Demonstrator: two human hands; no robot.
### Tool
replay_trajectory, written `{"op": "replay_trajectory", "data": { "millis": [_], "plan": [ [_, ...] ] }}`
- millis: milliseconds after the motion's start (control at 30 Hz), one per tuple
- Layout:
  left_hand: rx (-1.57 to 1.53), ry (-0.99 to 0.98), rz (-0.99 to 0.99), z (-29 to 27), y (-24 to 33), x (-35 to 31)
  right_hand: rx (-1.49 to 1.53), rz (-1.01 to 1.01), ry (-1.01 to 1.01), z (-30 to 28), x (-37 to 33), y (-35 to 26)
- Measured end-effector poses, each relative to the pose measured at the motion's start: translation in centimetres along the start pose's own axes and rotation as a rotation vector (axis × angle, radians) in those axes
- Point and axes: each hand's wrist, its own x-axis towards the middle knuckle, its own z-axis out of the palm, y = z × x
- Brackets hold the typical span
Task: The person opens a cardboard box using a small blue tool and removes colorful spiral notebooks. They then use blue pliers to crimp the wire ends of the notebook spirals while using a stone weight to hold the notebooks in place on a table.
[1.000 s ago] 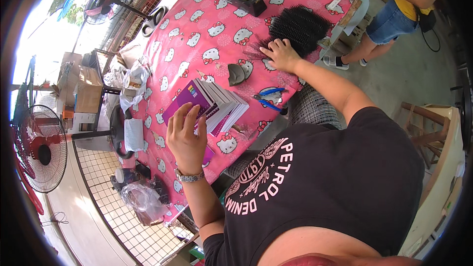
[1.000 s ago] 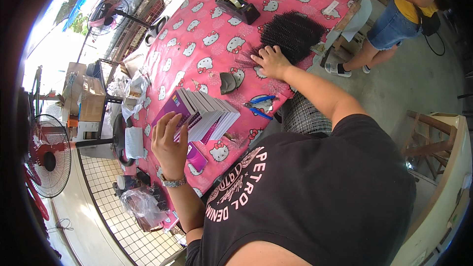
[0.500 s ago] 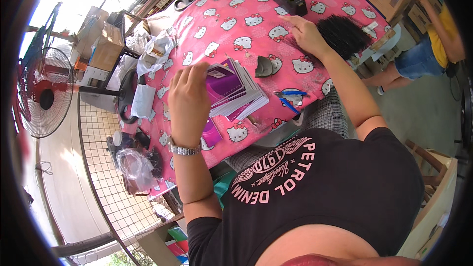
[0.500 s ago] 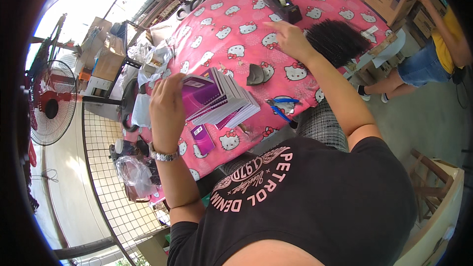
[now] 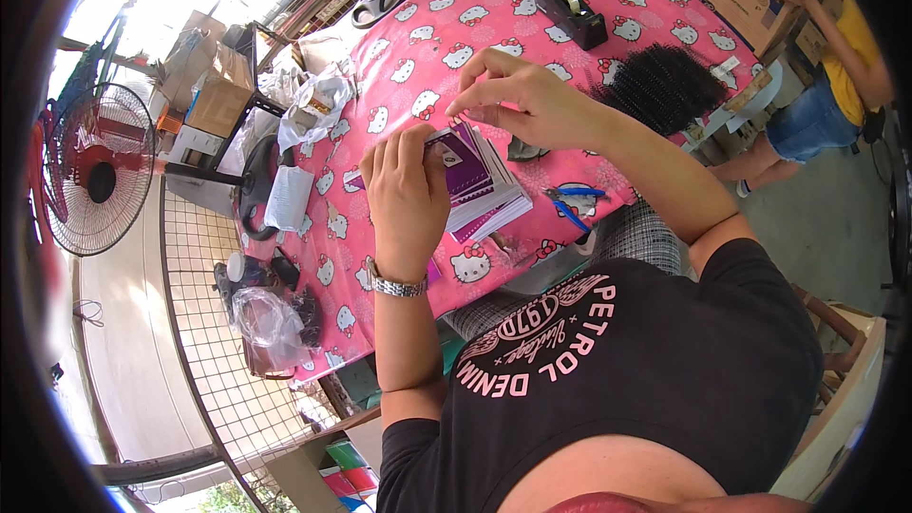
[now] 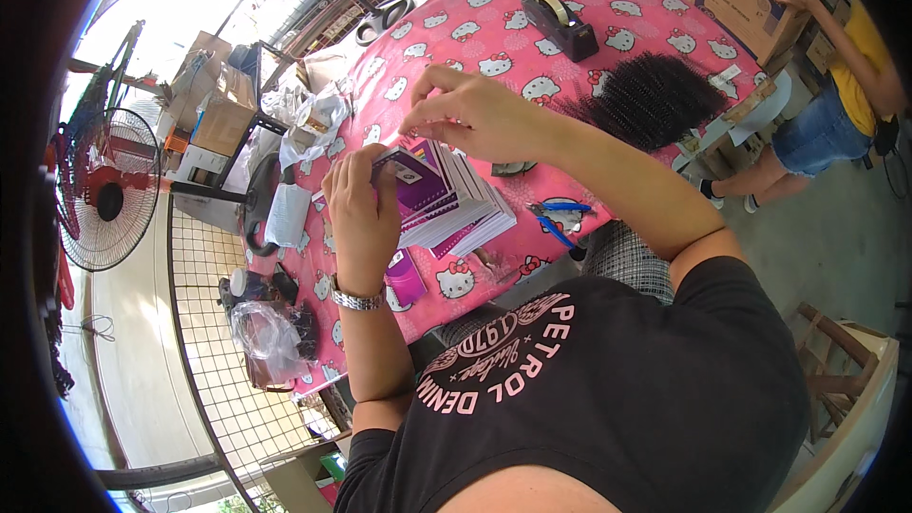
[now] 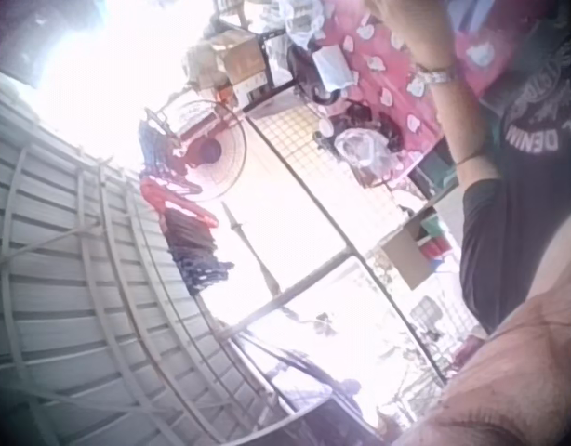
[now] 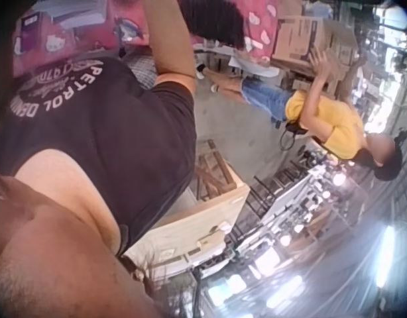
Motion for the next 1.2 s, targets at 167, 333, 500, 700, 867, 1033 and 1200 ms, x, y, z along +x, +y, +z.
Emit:
{"op": "replay_trajectory", "data": {
  "millis": [167, 333, 500, 700, 867, 1033, 1200],
  "plan": [
    [0.024, -0.007, -0.022, -0.4, 0.6, -0.3, 0.13, 0.061, -0.189, -1.0, 0.3, -0.3],
    [-0.001, -0.011, -0.037, -0.8, 1.0, -0.4, 0.227, 0.385, -0.404, -2.1, 1.6, -2.6],
    [0.022, -0.025, -0.006, -0.6, 1.8, -0.2, 0.123, 0.199, -0.345, -1.5, 1.1, -2.4],
    [0.084, -0.088, 0.008, -0.5, 1.3, -0.5, 0.388, 0.756, -0.271, 2.4, -2.1, 9.7],
    [0.059, -0.04, -0.09, -0.8, 1.1, -0.6, -0.648, 0.196, -0.609, 9.1, -15.7, 20.9],
    [0.117, -0.001, -0.204, -0.7, -0.5, -2.0, 0.348, 0.577, -0.444, 2.9, -2.3, 13.4],
    [0.051, 0.048, -0.167, 0.1, -0.6, -1.0, 0.431, 0.47, -0.85, -3.3, 6.3, 2.6]
  ]
}}
